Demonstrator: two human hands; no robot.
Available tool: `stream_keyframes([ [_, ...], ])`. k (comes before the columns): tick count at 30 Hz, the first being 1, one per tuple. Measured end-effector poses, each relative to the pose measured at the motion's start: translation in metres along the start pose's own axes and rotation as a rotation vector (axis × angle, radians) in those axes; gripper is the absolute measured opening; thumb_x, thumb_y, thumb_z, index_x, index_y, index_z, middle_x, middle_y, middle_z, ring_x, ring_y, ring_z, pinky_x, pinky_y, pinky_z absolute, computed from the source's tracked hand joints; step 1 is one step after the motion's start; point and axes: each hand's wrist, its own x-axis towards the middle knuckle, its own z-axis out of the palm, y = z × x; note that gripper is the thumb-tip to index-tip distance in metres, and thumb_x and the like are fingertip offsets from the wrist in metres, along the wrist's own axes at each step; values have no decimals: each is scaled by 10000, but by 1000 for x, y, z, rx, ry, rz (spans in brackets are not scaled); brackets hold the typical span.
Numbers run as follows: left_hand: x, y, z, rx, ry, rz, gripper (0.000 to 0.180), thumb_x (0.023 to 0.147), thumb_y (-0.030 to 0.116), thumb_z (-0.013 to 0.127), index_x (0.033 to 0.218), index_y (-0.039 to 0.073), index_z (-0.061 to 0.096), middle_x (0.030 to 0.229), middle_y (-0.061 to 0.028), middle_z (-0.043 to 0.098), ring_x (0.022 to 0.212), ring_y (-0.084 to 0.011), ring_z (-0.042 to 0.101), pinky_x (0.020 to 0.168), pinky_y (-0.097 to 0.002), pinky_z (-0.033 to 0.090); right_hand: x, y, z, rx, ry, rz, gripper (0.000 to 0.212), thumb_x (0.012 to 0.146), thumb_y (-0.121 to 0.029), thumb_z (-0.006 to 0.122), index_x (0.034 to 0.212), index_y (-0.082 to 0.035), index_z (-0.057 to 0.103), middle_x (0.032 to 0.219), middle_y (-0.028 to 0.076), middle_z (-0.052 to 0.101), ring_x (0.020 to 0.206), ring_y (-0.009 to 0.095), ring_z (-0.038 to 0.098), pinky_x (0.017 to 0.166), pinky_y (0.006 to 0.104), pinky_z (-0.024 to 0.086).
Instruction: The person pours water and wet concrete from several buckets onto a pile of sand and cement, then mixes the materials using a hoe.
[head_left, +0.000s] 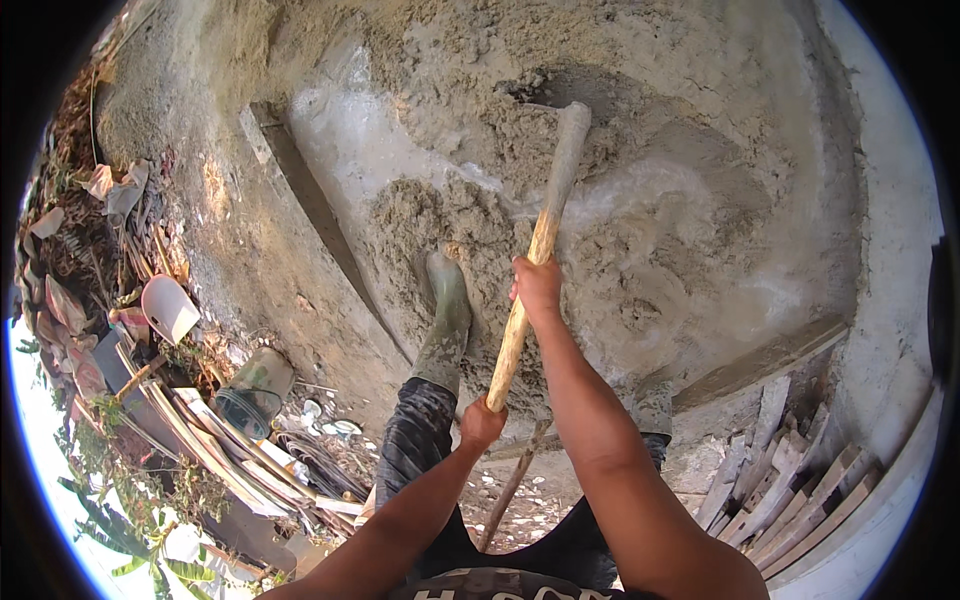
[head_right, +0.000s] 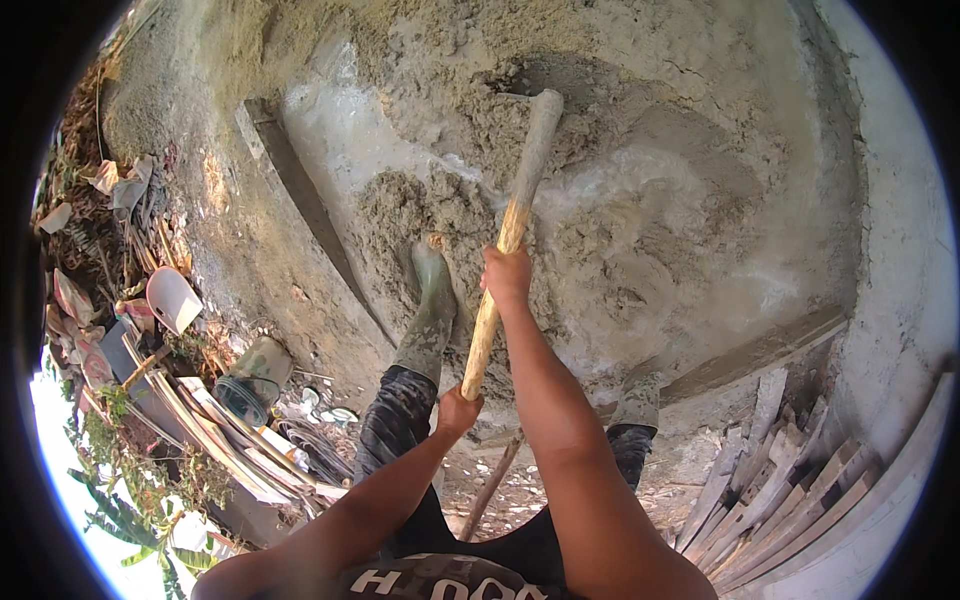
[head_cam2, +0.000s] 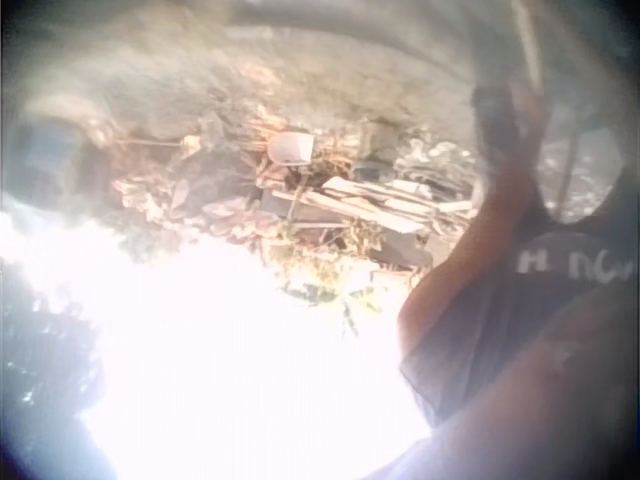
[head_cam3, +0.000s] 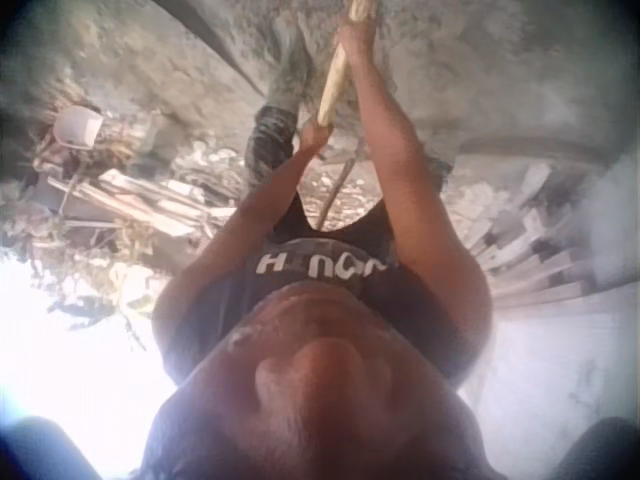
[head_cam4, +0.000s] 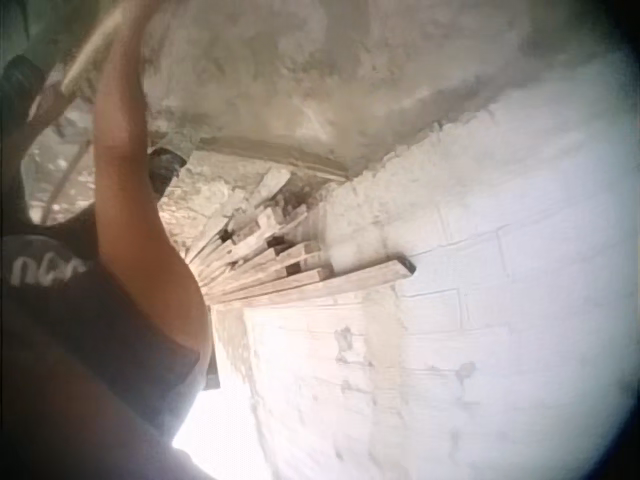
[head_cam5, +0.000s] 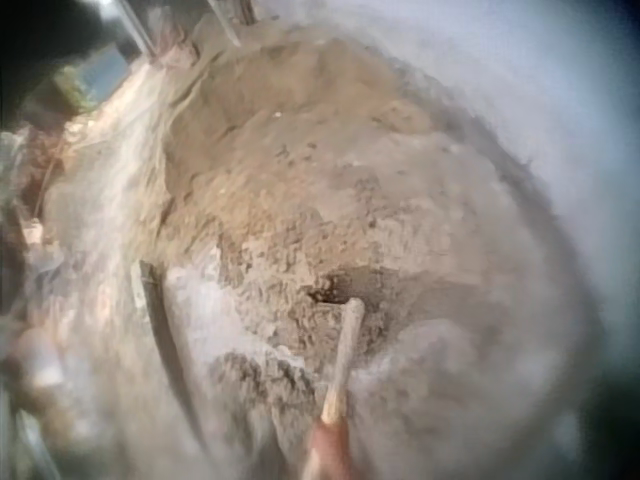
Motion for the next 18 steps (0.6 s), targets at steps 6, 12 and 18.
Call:
stream_keyframes([
  [6, -112, -56, 38, -456, 34, 37, 305, 822, 192, 747, 1054, 3, 685, 856, -180, 716, 827, -259, 718, 756, -402, 542, -173, -9, -8, -123, -59, 10, 214, 876, -123, 683, 998, -5, 552, 615, 41, 574, 437, 126, 550, 409, 304, 454],
  [12, 45, 76, -37, -589, -14, 184, 186, 821, 156, 728, 826, -6, 637, 655, -64, 641, 560, -141, 612, 530, -333, 476, -42, -147, 89, -468, -74, -509, 391, 860, -249, 707, 1122, 15, 586, 809, 222, 679, 702, 369, 686, 640, 435, 545],
  [18, -65, 50, 31, -976, -224, -123, 158, 845, 108, 641, 722, 11, 620, 583, -51, 582, 456, -145, 542, 444, -312, 423, -34, -22, 32, -778, -101, -74, 544, 855, -299, 653, 1241, 50, 497, 1023, 315, 675, 1006, 459, 661, 872, 492, 537],
])
